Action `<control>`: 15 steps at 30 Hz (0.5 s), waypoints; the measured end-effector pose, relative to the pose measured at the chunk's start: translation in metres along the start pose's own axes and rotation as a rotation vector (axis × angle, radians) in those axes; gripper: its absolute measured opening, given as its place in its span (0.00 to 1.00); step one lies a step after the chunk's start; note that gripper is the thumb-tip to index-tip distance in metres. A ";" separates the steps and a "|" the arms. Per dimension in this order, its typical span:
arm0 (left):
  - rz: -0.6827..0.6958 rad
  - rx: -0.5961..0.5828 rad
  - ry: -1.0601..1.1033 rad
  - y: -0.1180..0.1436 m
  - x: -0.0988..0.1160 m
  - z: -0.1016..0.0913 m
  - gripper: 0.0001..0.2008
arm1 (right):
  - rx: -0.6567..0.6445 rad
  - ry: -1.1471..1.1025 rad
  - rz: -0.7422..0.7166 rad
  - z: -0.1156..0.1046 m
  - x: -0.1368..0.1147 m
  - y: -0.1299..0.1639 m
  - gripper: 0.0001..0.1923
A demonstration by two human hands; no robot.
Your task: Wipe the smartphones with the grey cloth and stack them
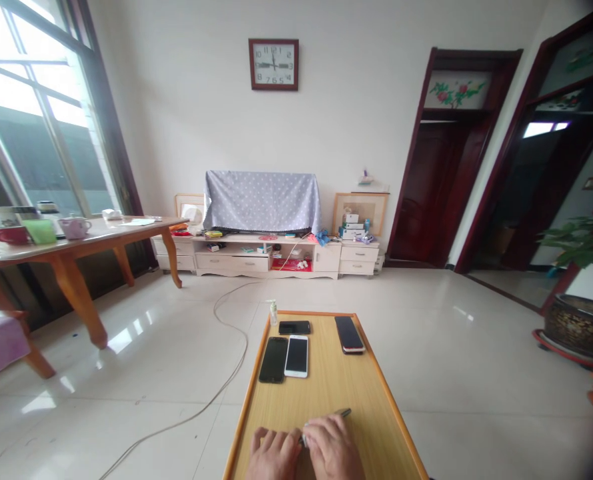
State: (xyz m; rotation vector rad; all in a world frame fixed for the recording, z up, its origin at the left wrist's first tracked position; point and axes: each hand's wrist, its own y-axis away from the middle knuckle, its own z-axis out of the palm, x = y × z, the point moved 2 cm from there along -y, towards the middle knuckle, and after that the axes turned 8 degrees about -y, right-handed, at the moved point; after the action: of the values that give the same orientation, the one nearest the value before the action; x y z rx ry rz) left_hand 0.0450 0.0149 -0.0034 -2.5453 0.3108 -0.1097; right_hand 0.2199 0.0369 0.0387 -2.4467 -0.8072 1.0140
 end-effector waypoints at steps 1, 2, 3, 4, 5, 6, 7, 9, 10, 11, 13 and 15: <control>-0.010 -0.011 -0.004 -0.001 0.000 -0.001 0.12 | 0.013 0.007 0.019 -0.004 0.002 -0.001 0.14; -0.017 -0.015 -0.011 -0.002 0.000 -0.001 0.12 | 0.032 0.016 0.035 -0.008 0.006 -0.002 0.14; -0.018 -0.016 -0.016 -0.003 0.001 -0.002 0.12 | 0.051 0.026 0.047 -0.013 0.011 -0.003 0.14; -0.015 -0.013 -0.019 -0.004 0.002 -0.004 0.12 | 0.072 0.037 0.060 -0.017 0.017 -0.002 0.14; -0.009 -0.007 -0.020 -0.005 0.003 -0.005 0.11 | 0.091 0.047 0.073 -0.020 0.023 -0.001 0.13; 0.003 -0.001 -0.018 -0.006 0.005 -0.007 0.11 | 0.107 0.057 0.087 -0.022 0.030 0.002 0.13; 0.017 0.003 -0.017 -0.007 0.006 -0.009 0.10 | 0.118 0.065 0.101 -0.023 0.036 0.005 0.13; 0.049 -0.003 -0.015 -0.009 0.008 -0.013 0.09 | 0.131 0.078 0.115 -0.022 0.047 0.012 0.13; 0.063 -0.011 -0.016 -0.009 0.008 -0.014 0.10 | 0.134 0.083 0.113 -0.020 0.051 0.017 0.13; 0.077 -0.023 -0.016 -0.010 0.009 -0.015 0.11 | 0.133 0.088 0.107 -0.017 0.055 0.021 0.14; 0.083 -0.046 -0.012 -0.011 0.007 -0.015 0.11 | 0.118 0.101 0.091 -0.010 0.061 0.028 0.14; 0.069 -0.103 0.009 -0.012 0.005 -0.015 0.12 | 0.093 0.120 0.091 -0.004 0.065 0.032 0.15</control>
State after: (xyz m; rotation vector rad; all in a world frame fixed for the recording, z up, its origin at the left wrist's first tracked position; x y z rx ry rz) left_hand 0.0502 0.0153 0.0161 -2.6331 0.4176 -0.0812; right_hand 0.2720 0.0533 -0.0093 -2.4569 -0.6015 0.9055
